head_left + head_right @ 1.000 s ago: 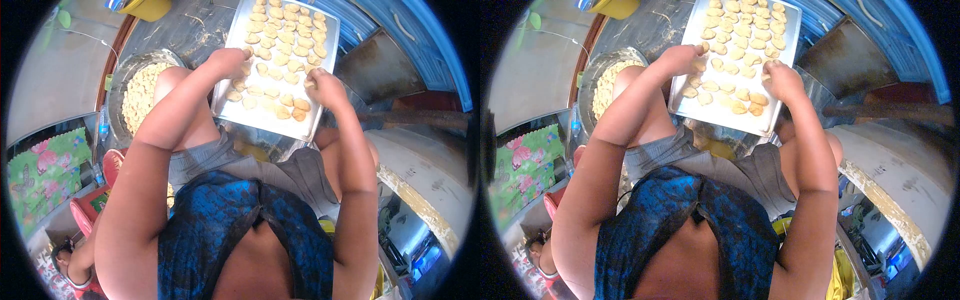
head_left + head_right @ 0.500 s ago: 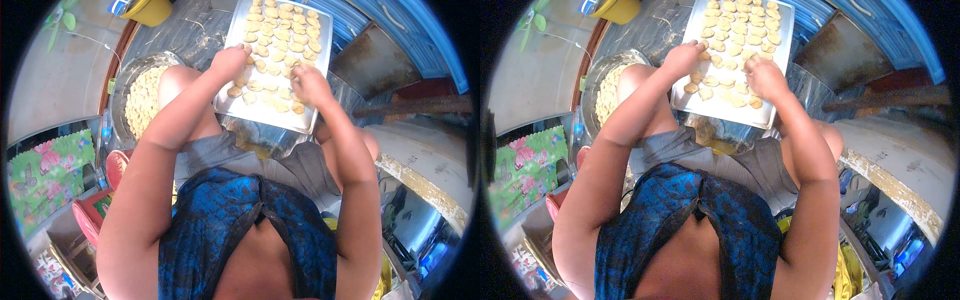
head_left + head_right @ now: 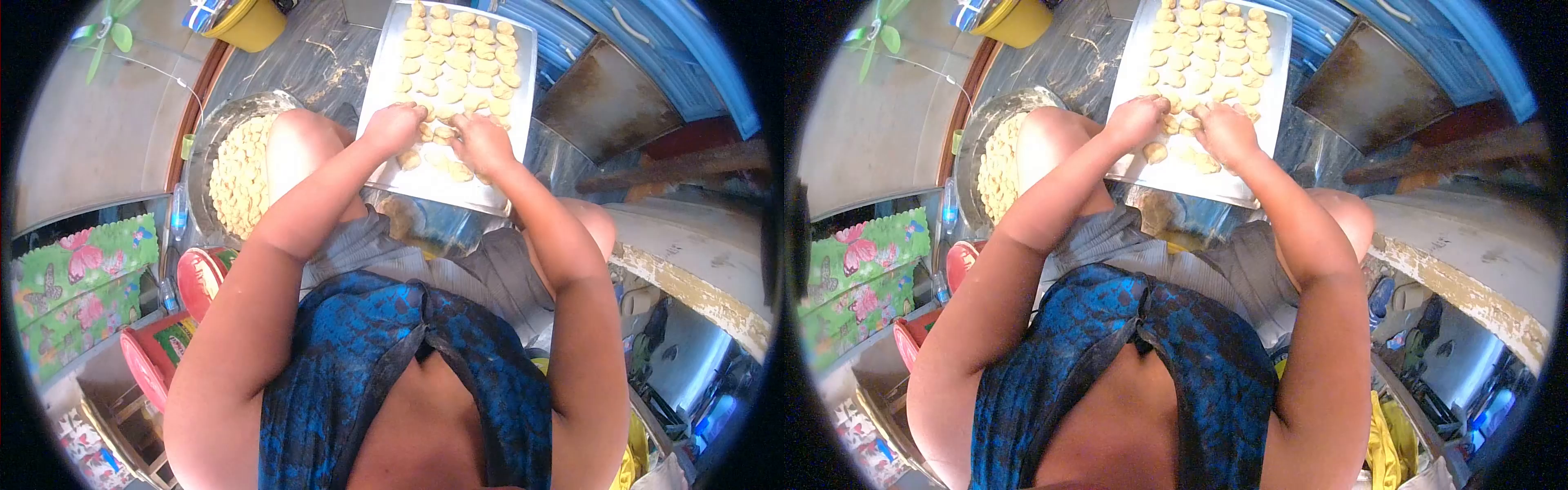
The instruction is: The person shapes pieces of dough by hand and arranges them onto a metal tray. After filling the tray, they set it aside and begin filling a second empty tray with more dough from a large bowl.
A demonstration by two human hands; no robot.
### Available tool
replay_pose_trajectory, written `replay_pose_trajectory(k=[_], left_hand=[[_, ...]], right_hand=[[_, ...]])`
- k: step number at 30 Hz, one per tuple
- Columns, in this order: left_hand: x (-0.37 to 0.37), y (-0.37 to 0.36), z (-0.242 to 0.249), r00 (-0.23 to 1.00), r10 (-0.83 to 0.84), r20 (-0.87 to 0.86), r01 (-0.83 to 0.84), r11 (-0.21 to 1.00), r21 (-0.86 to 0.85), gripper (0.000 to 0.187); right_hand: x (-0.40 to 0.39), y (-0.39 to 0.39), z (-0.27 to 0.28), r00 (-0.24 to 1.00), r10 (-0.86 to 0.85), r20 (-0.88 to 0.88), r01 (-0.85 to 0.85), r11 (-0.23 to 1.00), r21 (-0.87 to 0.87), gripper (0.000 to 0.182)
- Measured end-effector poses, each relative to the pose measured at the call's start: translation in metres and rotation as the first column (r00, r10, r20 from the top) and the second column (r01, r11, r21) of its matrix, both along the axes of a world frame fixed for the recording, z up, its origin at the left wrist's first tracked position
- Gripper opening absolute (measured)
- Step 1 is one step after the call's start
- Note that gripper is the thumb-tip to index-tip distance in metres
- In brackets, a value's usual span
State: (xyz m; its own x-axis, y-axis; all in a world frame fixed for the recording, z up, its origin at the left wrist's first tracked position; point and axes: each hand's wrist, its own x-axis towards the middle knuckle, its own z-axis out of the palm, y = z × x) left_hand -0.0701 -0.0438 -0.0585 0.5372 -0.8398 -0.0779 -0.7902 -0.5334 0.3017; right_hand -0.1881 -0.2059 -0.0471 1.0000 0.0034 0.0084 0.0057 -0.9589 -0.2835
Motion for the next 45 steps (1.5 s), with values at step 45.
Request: replay_pose_trajectory(k=[45], left_hand=[[0.006, 0.016, 0.028, 0.986, 0.111, -0.126, -0.093, 0.985, 0.145, 0.028]], right_hand=[[-0.035, -0.034, 0.026, 0.959, -0.047, -0.28, 0.072, 0.994, 0.082, 0.021]])
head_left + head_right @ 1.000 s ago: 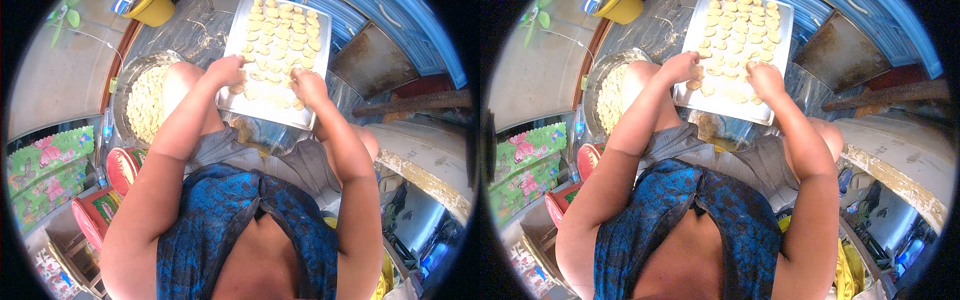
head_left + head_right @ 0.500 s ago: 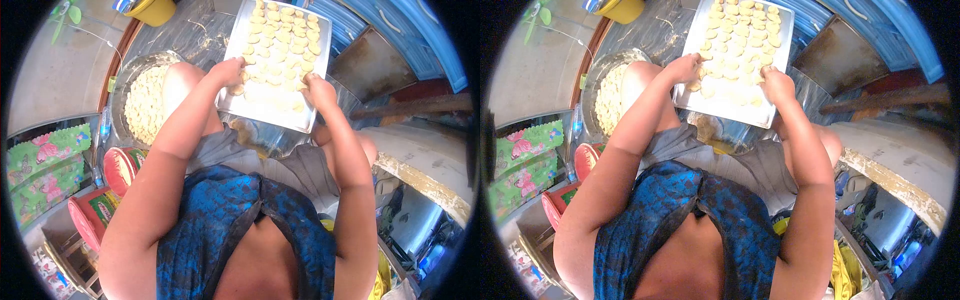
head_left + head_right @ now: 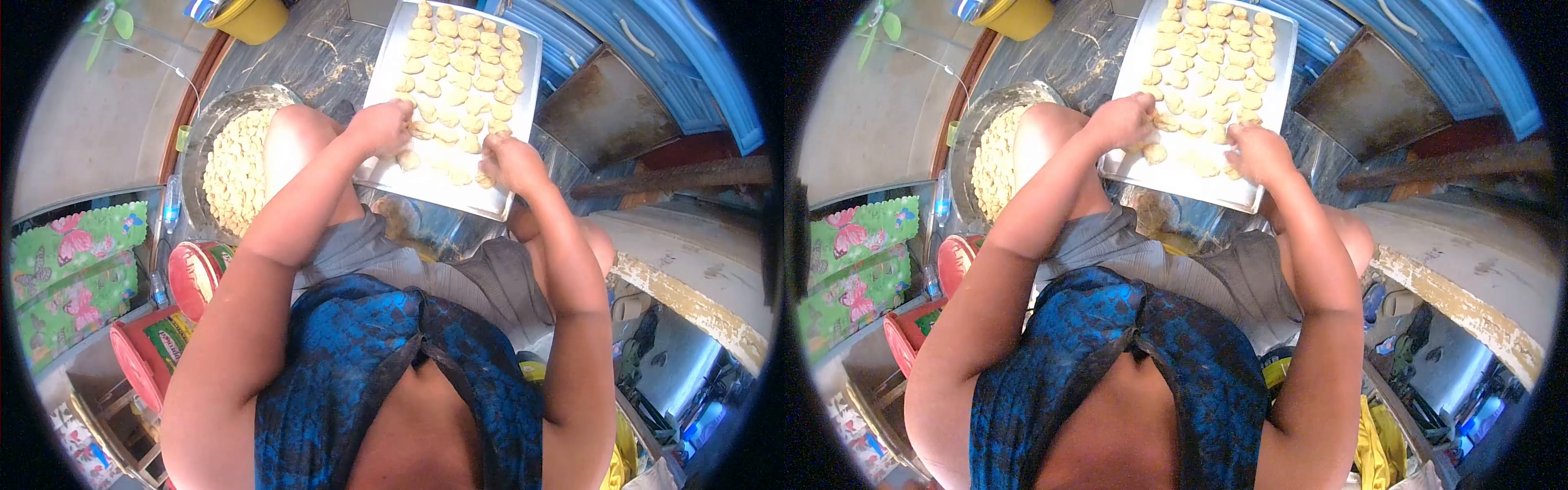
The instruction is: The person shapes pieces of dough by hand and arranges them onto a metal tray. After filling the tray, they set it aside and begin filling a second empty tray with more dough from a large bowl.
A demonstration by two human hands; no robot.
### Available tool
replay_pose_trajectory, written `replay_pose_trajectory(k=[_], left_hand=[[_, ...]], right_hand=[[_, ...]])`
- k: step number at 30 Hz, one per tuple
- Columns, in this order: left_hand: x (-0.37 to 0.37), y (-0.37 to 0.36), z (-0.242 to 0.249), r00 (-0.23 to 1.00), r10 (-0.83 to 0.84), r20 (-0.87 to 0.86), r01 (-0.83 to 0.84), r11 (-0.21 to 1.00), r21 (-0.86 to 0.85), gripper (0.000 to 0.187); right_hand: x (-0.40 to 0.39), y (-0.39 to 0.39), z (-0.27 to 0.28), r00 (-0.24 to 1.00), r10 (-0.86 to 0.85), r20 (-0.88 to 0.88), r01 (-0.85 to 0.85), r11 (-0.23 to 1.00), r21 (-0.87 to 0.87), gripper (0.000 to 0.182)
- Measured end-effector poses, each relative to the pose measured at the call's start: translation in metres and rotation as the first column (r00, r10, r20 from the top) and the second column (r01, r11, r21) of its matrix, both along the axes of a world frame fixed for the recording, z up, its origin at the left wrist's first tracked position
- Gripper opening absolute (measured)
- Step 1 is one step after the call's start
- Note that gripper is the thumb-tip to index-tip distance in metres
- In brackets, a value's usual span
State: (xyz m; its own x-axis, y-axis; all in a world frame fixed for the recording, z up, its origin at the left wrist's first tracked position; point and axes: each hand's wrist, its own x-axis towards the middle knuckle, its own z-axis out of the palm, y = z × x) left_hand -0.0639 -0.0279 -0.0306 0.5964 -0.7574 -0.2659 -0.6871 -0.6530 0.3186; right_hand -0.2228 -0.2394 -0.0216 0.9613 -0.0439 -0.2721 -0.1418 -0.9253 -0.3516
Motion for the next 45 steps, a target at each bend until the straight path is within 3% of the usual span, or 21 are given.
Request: replay_pose_trajectory(k=[1, 2, 3, 7, 9, 12, 15, 18, 20, 22, 26, 29, 35, 39, 42, 44, 45], left_hand=[[-0.007, -0.001, 0.004, 0.988, -0.128, -0.081, 0.129, 0.992, 0.006, 0.028], [-0.015, 0.001, -0.005, 0.966, -0.258, -0.024, 0.255, 0.961, -0.104, 0.032], [-0.024, -0.001, -0.012, 0.954, -0.299, 0.031, 0.3, 0.943, -0.141, 0.033], [-0.043, -0.013, -0.021, 0.907, -0.403, 0.121, 0.416, 0.9, -0.126, 0.032], [-0.043, -0.016, -0.029, 0.91, -0.396, 0.125, 0.41, 0.904, -0.122, 0.031], [-0.041, -0.018, -0.03, 0.92, -0.38, 0.098, 0.389, 0.916, -0.099, 0.029], [-0.041, -0.018, -0.027, 0.928, -0.366, 0.067, 0.37, 0.925, -0.08, 0.027], [-0.042, -0.018, -0.027, 0.929, -0.364, 0.071, 0.369, 0.926, -0.083, 0.026], [-0.042, -0.017, -0.029, 0.929, -0.361, 0.077, 0.367, 0.926, -0.083, 0.026], [-0.045, -0.017, -0.03, 0.93, -0.352, 0.106, 0.361, 0.93, -0.076, 0.031], [-0.038, -0.011, -0.013, 0.947, -0.317, 0.044, 0.318, 0.947, -0.032, 0.036], [-0.03, 0.007, 0.003, 0.973, -0.228, -0.046, 0.233, 0.948, 0.219, 0.036], [-0.025, 0.011, -0.034, 0.977, -0.196, 0.084, 0.189, 0.979, 0.082, 0.036], [-0.027, 0.006, -0.01, 0.987, -0.126, 0.097, 0.122, 0.992, 0.046, 0.035], [-0.027, 0.02, 0.005, 0.997, -0.001, 0.082, -0.005, 0.998, 0.069, 0.036], [-0.027, 0.031, -0.005, 0.997, 0.05, -0.054, -0.036, 0.971, 0.237, 0.033], [-0.024, 0.031, -0.015, 0.991, 0.109, -0.081, -0.089, 0.971, 0.222, 0.035]], right_hand=[[-0.003, 0.003, -0.002, 1.0, -0.001, -0.004, 0.001, 1.0, 0.003, 0.021], [-0.005, 0.006, -0.004, 0.995, 0.082, -0.065, -0.082, 0.997, -0.003, 0.02], [-0.006, 0.008, -0.007, 0.979, 0.162, -0.124, -0.164, 0.986, -0.006, 0.019], [-0.003, 0.01, -0.025, 0.968, 0.165, -0.191, -0.193, 0.972, -0.136, 0.019], [-0.001, 0.009, -0.032, 0.996, 0.082, 0.036, -0.07, 0.963, -0.262, 0.021], [-0.001, 0.01, -0.016, 0.993, 0.105, 0.06, -0.09, 0.973, -0.21, 0.02], [-0.003, 0.03, -0.003, 0.982, 0.176, 0.068, -0.171, 0.983, -0.073, 0.018], [-0.002, 0.035, -0.022, 0.955, 0.287, 0.07, -0.279, 0.954, -0.113, 0.018], [0.004, 0.031, -0.032, 0.969, 0.245, 0.027, -0.241, 0.965, -0.109, 0.02], [0.004, 0.024, -0.029, 0.97, 0.208, 0.125, -0.18, 0.962, -0.204, 0.022], [0.0, 0.016, -0.012, 0.978, 0.161, 0.13, -0.15, 0.984, -0.095, 0.02], [0.003, 0.01, -0.005, 0.983, 0.119, 0.14, -0.107, 0.99, -0.091, 0.019], [0.012, 0.005, -0.003, 0.987, 0.081, 0.139, -0.068, 0.993, -0.099, 0.02], [0.013, 0.008, 0.004, 0.987, 0.067, 0.147, -0.055, 0.995, -0.085, 0.022], [0.013, 0.009, 0.003, 0.989, 0.086, 0.121, -0.078, 0.995, -0.064, 0.021], [0.013, 0.009, -0.003, 0.987, 0.105, 0.118, -0.101, 0.994, -0.04, 0.021], [0.013, 0.01, -0.007, 0.986, 0.122, 0.116, -0.122, 0.992, -0.012, 0.021]])
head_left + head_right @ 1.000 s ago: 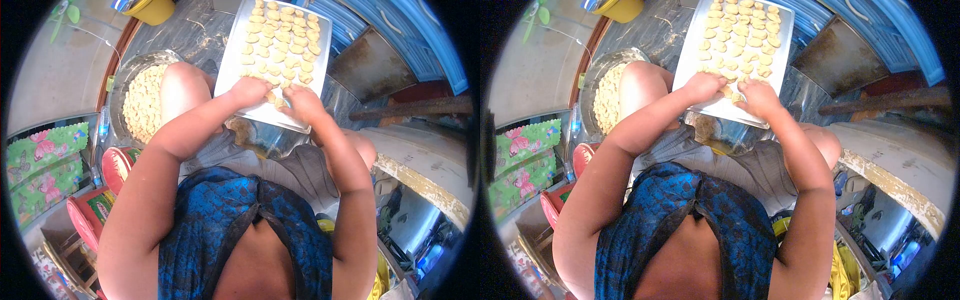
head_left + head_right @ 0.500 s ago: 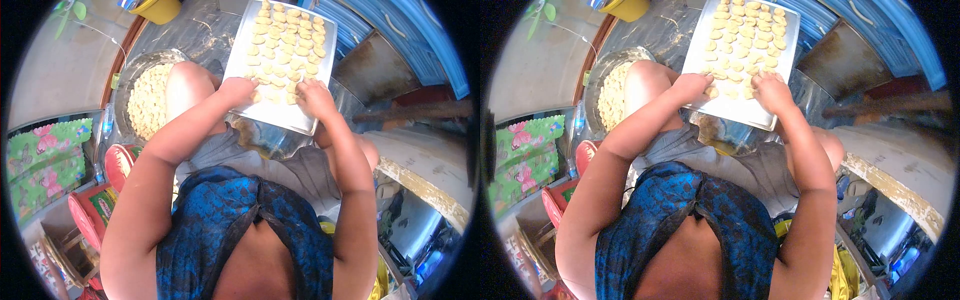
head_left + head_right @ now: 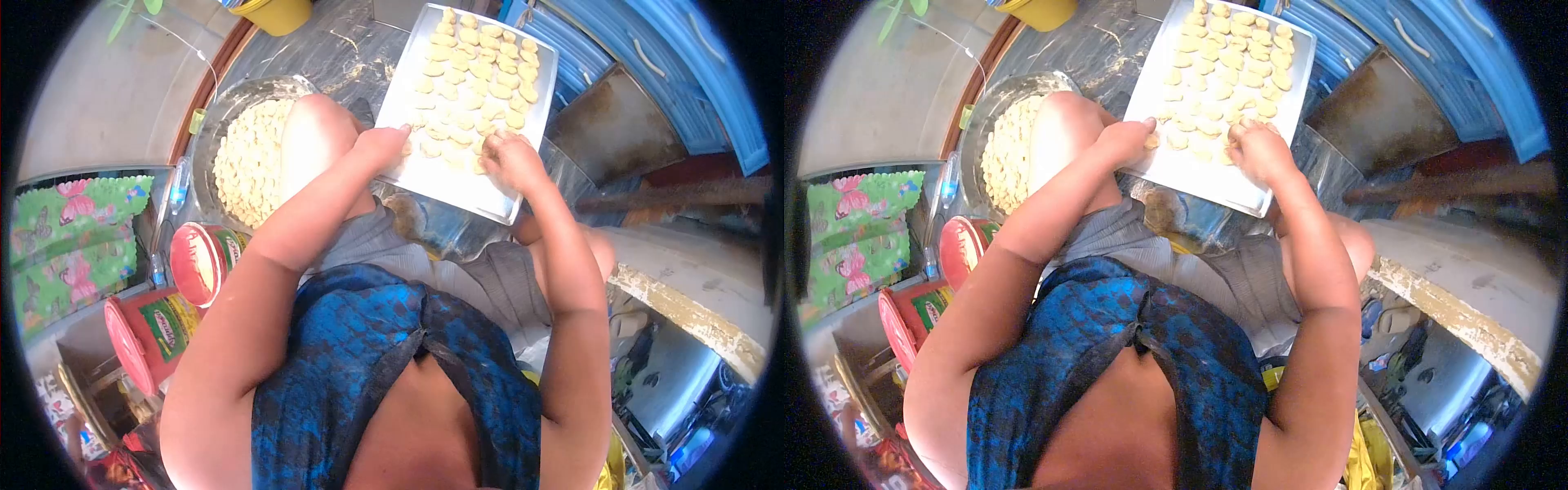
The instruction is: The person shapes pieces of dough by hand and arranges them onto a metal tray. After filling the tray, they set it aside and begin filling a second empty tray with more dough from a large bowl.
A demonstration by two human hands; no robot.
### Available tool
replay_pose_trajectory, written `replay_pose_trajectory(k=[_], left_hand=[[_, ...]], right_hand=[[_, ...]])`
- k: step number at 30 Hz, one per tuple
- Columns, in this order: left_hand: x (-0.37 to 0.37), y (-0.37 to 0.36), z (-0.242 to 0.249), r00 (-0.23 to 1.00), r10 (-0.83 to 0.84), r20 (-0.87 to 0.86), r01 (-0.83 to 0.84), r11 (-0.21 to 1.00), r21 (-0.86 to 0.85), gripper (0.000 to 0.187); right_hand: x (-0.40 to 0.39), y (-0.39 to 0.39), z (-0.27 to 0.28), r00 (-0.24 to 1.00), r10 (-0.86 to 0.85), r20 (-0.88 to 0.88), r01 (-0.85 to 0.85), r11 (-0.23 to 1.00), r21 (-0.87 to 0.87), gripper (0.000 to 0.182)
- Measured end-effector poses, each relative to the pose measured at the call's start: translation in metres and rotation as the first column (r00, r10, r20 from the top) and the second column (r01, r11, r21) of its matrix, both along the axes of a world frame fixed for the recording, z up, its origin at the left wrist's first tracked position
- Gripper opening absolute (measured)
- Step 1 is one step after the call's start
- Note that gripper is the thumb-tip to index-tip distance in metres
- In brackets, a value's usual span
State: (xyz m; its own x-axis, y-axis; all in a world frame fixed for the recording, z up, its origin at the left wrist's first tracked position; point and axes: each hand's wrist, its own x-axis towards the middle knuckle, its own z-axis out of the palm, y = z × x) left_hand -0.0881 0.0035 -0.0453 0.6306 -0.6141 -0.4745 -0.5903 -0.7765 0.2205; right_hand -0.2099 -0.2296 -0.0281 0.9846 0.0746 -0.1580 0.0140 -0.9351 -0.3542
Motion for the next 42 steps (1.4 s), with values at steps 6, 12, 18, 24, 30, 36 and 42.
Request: replay_pose_trajectory(k=[6, 12, 18, 24, 30, 36, 42], left_hand=[[0.008, -0.003, -0.017, 0.988, 0.033, 0.152, -0.005, 0.983, -0.182, 0.033], [-0.009, -0.012, -0.007, 0.928, -0.238, 0.286, 0.317, 0.909, -0.272, 0.031], [-0.01, -0.029, -0.029, 0.953, -0.219, 0.209, 0.27, 0.927, -0.26, 0.025], [-0.006, -0.006, 0.051, 0.991, 0.07, 0.113, 0.013, 0.798, -0.602, 0.031], [0.055, 0.117, 0.072, 0.816, 0.575, 0.057, -0.171, 0.334, -0.927, 0.035], [0.088, 0.313, -0.05, 0.466, 0.884, -0.033, -0.698, 0.344, -0.628, 0.049], [0.079, 0.361, -0.18, 0.467, 0.864, -0.187, -0.882, 0.44, -0.171, 0.068]], right_hand=[[0.01, 0.014, -0.001, 1.0, -0.003, -0.001, 0.003, 1.0, 0.015, 0.023], [0.007, 0.043, -0.02, 0.975, 0.189, 0.113, -0.181, 0.98, -0.081, 0.028], [0.014, 0.038, -0.019, 0.979, 0.19, 0.077, -0.185, 0.981, -0.063, 0.033], [0.044, 0.064, 0.049, 0.989, -0.027, 0.148, -0.019, 0.953, 0.302, 0.039], [0.16, 0.203, 0.094, 0.75, -0.072, 0.658, -0.345, 0.805, 0.482, 0.046], [0.255, 0.393, -0.016, 0.943, -0.039, 0.332, -0.163, 0.813, 0.559, 0.079], [0.223, 0.416, -0.151, 0.494, 0.372, -0.785, -0.539, 0.84, 0.059, 0.06]])
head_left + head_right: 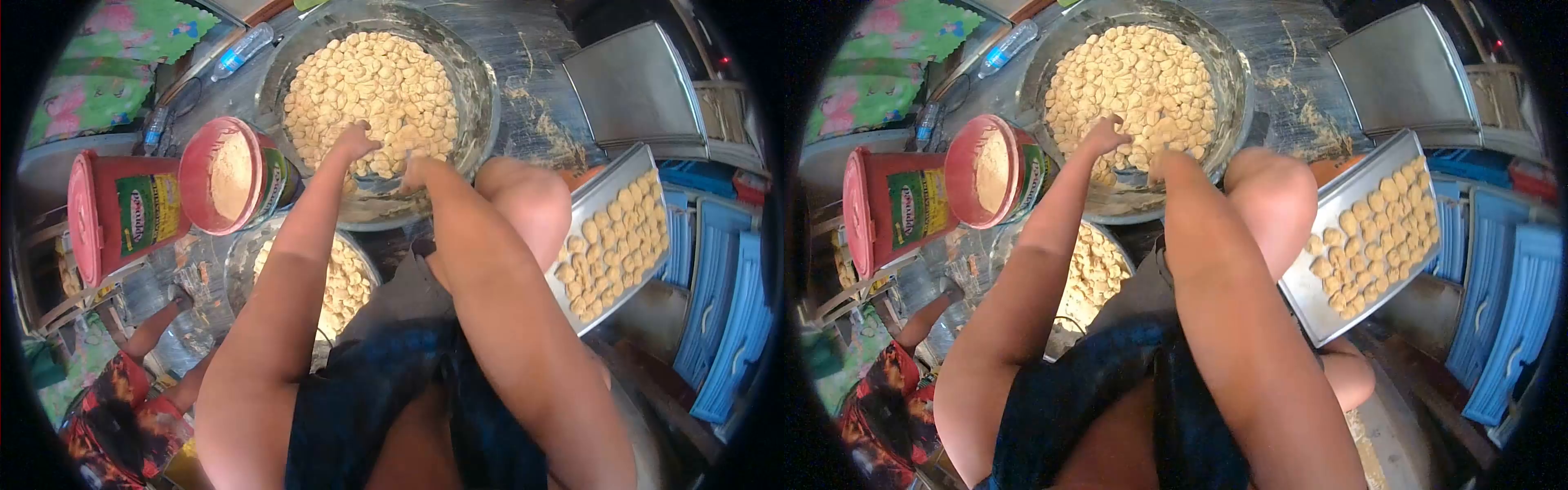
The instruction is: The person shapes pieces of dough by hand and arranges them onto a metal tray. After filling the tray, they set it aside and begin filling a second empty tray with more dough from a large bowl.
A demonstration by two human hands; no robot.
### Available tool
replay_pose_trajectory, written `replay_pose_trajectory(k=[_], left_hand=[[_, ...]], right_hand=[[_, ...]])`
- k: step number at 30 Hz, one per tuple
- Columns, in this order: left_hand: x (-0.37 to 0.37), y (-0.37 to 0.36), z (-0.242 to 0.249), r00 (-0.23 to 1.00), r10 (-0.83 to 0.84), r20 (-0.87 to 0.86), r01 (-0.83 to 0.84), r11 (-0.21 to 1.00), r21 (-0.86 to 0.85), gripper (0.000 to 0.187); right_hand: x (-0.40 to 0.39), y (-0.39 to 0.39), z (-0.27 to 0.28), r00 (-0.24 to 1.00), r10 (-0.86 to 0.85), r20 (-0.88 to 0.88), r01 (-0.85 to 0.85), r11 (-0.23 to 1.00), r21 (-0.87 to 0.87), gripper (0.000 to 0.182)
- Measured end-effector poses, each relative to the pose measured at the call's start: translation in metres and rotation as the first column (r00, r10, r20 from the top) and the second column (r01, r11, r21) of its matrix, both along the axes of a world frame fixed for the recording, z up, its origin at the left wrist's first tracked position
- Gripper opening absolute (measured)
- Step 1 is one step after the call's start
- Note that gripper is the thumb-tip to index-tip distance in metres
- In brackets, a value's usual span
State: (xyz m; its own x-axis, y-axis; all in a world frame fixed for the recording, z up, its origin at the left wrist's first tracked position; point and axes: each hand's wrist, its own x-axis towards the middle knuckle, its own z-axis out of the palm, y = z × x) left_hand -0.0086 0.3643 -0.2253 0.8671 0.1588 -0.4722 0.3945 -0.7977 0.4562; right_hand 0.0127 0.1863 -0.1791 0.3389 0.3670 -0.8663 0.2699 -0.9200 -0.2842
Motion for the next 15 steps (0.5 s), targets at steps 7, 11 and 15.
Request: replay_pose_trajectory(k=[7, 11, 15], left_hand=[[0.063, -0.097, -0.075, 0.937, -0.336, -0.1, 0.345, 0.934, 0.097, 0.087], [0.092, -0.15, -0.085, 0.833, -0.536, -0.138, 0.553, 0.811, 0.189, 0.081], [0.103, -0.15, -0.111, 0.776, -0.552, -0.304, 0.625, 0.734, 0.264, 0.076]], right_hand=[[0.034, -0.024, -0.001, 0.617, -0.743, 0.258, 0.734, 0.662, 0.153, 0.062], [0.06, -0.041, -0.006, 0.469, -0.849, 0.243, 0.823, 0.52, 0.228, 0.07], [0.071, -0.037, -0.005, 0.591, -0.763, 0.261, 0.733, 0.643, 0.22, 0.072]])
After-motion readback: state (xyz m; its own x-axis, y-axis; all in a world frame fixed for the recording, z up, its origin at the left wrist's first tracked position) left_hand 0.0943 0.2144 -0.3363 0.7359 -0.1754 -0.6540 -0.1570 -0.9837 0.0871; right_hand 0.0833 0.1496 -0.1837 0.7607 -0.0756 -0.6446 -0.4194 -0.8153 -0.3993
